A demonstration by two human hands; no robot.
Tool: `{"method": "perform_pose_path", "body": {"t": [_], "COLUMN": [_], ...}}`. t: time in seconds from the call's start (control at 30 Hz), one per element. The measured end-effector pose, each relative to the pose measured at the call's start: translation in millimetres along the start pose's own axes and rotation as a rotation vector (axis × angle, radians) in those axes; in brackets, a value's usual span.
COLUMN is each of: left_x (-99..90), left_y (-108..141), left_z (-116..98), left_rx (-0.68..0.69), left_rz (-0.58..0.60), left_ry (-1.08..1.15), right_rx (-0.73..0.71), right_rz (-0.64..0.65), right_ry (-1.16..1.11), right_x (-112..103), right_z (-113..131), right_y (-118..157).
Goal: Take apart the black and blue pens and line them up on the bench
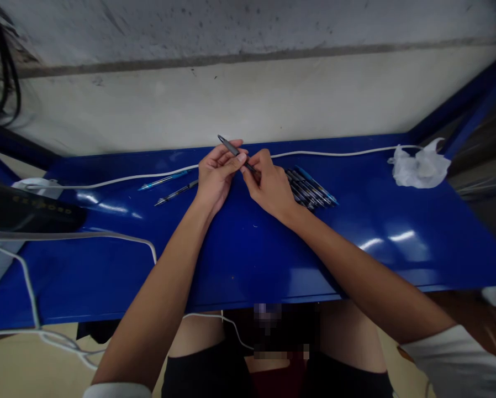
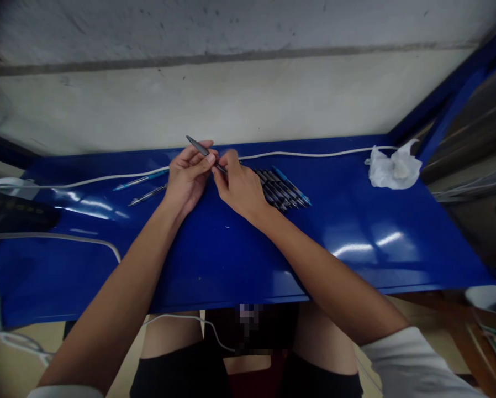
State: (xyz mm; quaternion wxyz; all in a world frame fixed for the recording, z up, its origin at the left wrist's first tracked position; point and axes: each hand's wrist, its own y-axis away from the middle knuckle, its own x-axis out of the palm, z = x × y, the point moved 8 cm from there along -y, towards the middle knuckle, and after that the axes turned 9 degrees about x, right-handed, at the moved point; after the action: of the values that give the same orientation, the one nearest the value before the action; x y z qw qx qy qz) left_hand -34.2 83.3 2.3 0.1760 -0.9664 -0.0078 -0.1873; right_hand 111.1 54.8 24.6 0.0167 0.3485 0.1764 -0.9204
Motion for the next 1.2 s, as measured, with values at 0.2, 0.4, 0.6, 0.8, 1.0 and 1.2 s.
{"method": "perform_pose_path", "body": {"t": [0.2,0.4,0.6,0.8,1.0,1.2], "left_x": [4.4,3.9,6.2,8.5,7.9,7.6], "left_y": [2.4,3.0,3.3,4.4,4.3,3.7], "left_z": [4.7,3.2,2.5,0.0,-0.7,0.3], "left_rx": [-0.059,-0.068,-0.054,-0.065,-0.077,-0.071], "left_rz": [0.056,0.042,0.046,0.045,0.037,0.055], "left_ry": [0.009,0.019,0.03,0.042,0.062,0.083], "right_rx": [0.005,-0.009,-0.005,-0.019,-0.027,-0.068], "right_rz": [-0.033,-0.028,-0.034,-0.048,-0.05,-0.05], "right_ry": [-0.079,-0.084,-0.042,-0.1,-0.12,-0.106], "right_x": [-1.5,0.2,0.2,0.0,-0.5,-1.3], "right_z": [-3.5,-5.9,-9.0,-7.6,-8.9,-6.4], "right_y": [-0.8,-1.3,-2.2,-3.3,-3.1,-3.3]}}
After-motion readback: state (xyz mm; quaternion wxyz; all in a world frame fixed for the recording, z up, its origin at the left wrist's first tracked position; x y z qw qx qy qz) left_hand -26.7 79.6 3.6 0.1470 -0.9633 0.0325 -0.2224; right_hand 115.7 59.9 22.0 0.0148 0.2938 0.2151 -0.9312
